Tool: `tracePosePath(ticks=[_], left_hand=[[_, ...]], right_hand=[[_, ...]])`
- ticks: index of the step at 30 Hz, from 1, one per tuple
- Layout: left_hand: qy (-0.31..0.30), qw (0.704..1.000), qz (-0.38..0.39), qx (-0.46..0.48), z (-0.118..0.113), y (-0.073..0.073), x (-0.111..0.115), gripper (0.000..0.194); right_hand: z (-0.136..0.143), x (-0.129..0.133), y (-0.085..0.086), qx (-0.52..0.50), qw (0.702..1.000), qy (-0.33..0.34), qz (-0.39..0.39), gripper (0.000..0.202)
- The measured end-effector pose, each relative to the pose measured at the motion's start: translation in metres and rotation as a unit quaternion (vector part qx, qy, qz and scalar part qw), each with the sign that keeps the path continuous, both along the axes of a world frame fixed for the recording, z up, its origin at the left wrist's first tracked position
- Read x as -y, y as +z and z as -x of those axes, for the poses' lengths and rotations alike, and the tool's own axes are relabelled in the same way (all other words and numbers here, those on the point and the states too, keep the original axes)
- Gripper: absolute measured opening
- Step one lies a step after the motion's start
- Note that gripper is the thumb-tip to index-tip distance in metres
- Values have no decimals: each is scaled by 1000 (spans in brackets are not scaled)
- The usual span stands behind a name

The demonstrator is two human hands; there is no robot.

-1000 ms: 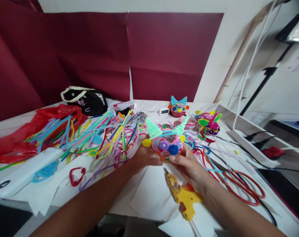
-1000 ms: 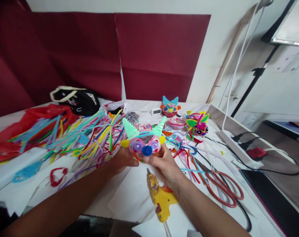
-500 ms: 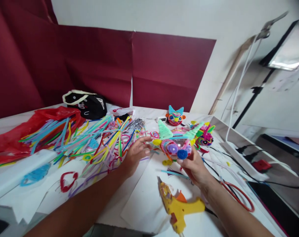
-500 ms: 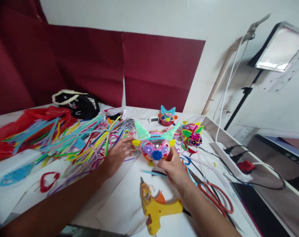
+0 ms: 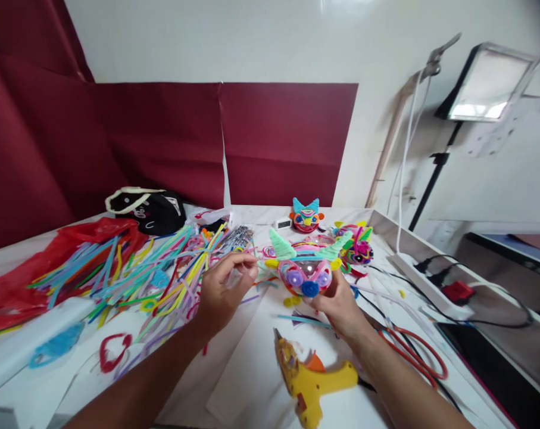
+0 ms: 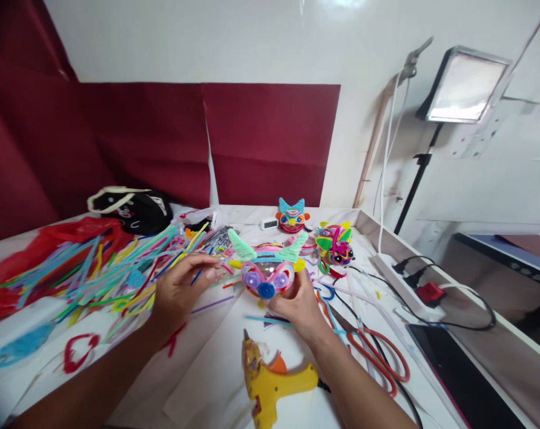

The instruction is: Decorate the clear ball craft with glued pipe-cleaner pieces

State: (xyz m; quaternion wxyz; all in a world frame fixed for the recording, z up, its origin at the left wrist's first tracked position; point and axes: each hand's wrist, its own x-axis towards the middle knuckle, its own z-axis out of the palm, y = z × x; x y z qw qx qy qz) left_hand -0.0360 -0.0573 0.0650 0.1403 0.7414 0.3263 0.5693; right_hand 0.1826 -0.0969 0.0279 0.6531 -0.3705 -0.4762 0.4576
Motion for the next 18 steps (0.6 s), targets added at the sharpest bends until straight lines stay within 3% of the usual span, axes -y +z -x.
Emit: tracePosePath(ticks=[4, 6, 9, 13, 18], left_hand=[[7, 968, -220, -120, -13, 31, 19, 13], [26, 949, -264, -172, -22, 46, 25, 17], [41, 933, -281, -221, -37, 63, 28, 16], [43, 923, -261, -278, -51, 74, 21, 13], [-27, 908, -193, -370, -54, 87, 8, 14]], right_hand=[[4, 3, 5, 9, 1000, -7, 3, 58], [7, 5, 7, 8, 1000, 6, -1, 61], [9, 7, 11, 8, 1000, 12, 1, 61], [7, 6, 12, 7, 1000, 6, -12, 59], [5, 5, 10, 4, 1000, 16, 7, 61]])
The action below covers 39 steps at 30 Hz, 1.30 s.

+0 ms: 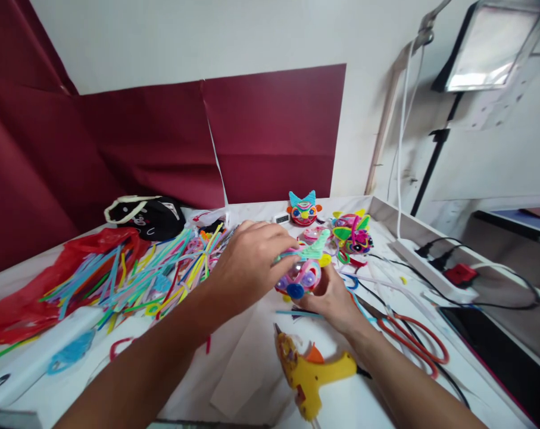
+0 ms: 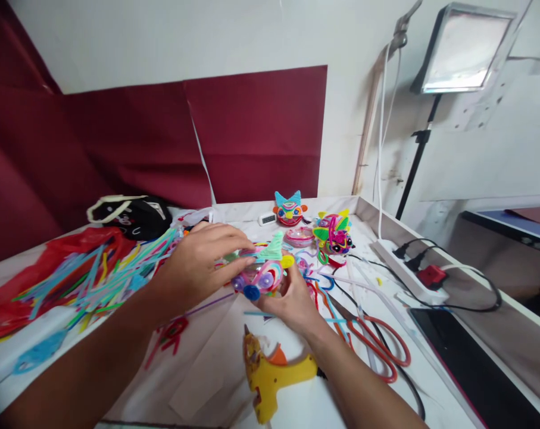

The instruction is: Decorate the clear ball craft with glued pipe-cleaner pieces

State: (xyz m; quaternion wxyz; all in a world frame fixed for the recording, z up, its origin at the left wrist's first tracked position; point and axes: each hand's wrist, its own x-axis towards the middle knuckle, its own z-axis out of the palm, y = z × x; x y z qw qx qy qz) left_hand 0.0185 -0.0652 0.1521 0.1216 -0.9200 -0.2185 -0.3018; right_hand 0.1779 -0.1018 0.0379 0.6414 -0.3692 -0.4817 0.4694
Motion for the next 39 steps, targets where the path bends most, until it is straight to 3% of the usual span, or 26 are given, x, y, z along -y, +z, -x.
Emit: tracePosePath(ticks=[4, 9, 26, 32, 39], left_hand=[[-17, 995, 55, -81, -2, 14, -10, 13], [-22, 987, 114, -110, -8, 24, -17, 11], [-17, 968, 206, -145, -21, 37, -28, 6], [-9, 948, 272, -162, -24, 39, -38, 14], [67, 908, 292, -292, -37, 58, -40, 39]], right_hand=[[0, 2, 0, -18, 999, 23, 28, 58], [-1, 1, -6, -18, 999, 29, 18, 61], [-2, -2, -8, -26, 999, 33, 2, 64], [-2, -1, -8, -17, 999, 33, -20, 65], [-1, 0, -5, -27, 999, 40, -14, 69]])
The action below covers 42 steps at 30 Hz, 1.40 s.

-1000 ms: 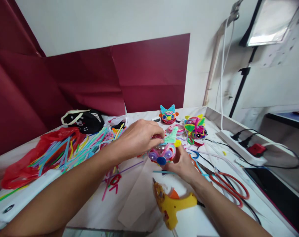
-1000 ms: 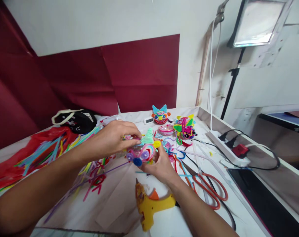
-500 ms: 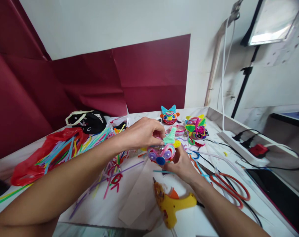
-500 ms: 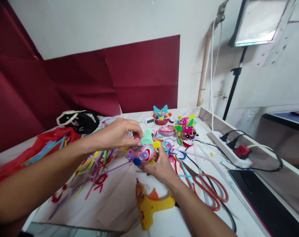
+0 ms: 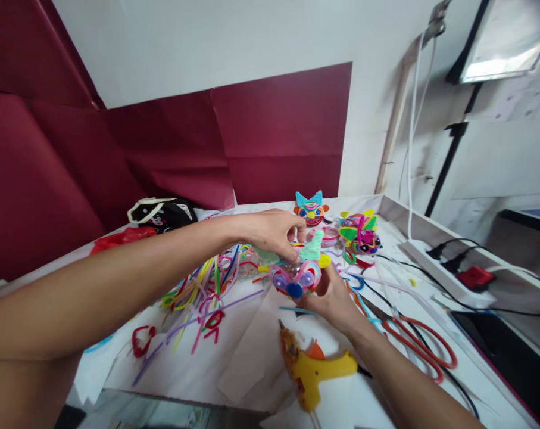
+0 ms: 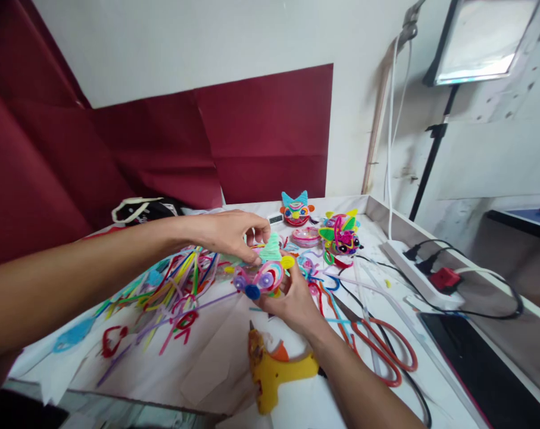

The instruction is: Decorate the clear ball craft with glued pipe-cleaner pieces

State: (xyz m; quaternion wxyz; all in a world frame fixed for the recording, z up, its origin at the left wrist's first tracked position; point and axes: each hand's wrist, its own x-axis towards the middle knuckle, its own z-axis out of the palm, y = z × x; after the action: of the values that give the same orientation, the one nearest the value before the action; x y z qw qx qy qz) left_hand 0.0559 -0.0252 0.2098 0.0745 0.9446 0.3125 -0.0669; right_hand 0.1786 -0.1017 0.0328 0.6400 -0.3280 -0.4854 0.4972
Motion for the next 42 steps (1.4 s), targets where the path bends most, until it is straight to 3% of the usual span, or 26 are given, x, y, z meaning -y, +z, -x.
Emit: tracePosePath(ticks=[7, 18, 30, 42], left_hand=[[-18, 991, 72, -110, -9, 11, -12, 55], [37, 964, 238, -113, -5, 5, -20, 74], [28, 967, 222, -120, 2, 4, -19, 81], [7, 968, 234, -92, 10, -11, -21, 84]], right_hand=[[1, 3, 3, 25, 1000, -8, -11, 80], [0, 5, 4, 18, 1000, 14, -7, 88], [-1, 6, 2, 25, 1000, 9, -3, 82], [1, 6, 4, 29, 1000, 1, 9, 82]])
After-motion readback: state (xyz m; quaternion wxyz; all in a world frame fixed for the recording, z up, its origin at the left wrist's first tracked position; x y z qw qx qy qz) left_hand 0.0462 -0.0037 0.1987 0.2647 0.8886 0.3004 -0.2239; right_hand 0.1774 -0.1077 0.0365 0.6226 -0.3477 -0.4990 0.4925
